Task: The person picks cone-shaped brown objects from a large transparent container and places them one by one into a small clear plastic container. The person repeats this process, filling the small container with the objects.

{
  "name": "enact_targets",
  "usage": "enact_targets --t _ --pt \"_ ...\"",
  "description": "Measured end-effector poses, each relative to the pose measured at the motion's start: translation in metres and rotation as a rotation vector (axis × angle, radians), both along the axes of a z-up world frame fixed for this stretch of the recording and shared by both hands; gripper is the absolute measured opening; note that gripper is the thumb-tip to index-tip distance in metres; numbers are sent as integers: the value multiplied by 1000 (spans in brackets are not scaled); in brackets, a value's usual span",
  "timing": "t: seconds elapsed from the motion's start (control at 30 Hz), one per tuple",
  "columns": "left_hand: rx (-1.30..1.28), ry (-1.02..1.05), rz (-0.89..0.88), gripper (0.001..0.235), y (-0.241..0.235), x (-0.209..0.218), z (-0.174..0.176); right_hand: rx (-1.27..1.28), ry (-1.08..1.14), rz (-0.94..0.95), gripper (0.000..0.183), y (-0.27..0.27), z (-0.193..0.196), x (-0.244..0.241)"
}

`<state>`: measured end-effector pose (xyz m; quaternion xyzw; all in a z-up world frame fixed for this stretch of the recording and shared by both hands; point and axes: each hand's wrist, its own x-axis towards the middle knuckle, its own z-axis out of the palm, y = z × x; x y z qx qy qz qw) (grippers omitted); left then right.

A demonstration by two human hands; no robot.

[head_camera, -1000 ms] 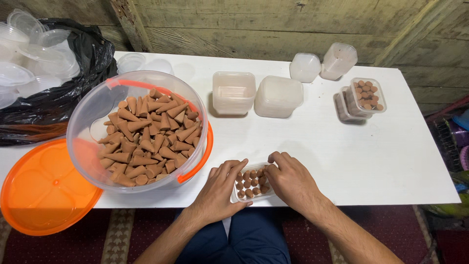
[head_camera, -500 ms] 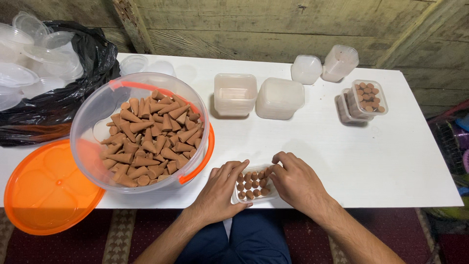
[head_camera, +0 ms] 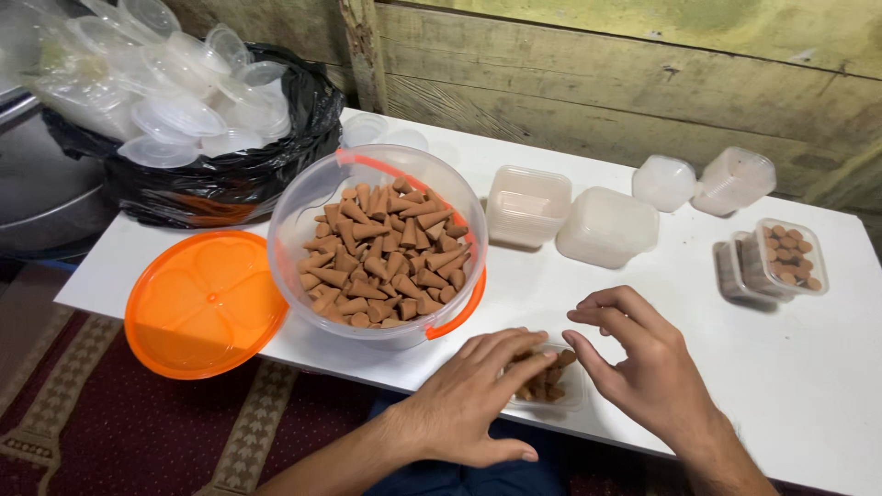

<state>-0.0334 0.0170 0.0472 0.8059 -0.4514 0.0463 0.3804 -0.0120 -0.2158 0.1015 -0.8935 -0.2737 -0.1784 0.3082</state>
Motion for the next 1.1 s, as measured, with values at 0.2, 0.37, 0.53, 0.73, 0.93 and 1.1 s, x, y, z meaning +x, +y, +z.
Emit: enact_targets --t 0.2,0.37,0.53,0.73,0.93,1.1 --pt "-167 -96 -9 38 21 -19 62 184 -60 115 11 49 32 15" --pt "-257 -176 102 18 51 -12 94 260 -66 208 10 88 49 34" --pt "-208 -220 244 23 86 11 104 268 -66 258 5 116 52 57" --pt "-95 -222 433 20 133 61 96 324 -22 252 16 135 32 88" --pt "277 -85 467 30 155 95 92 301 17 247 17 149 18 95" --pt "575 -16 341 16 144 107 95 275 -9 212 18 148 12 97"
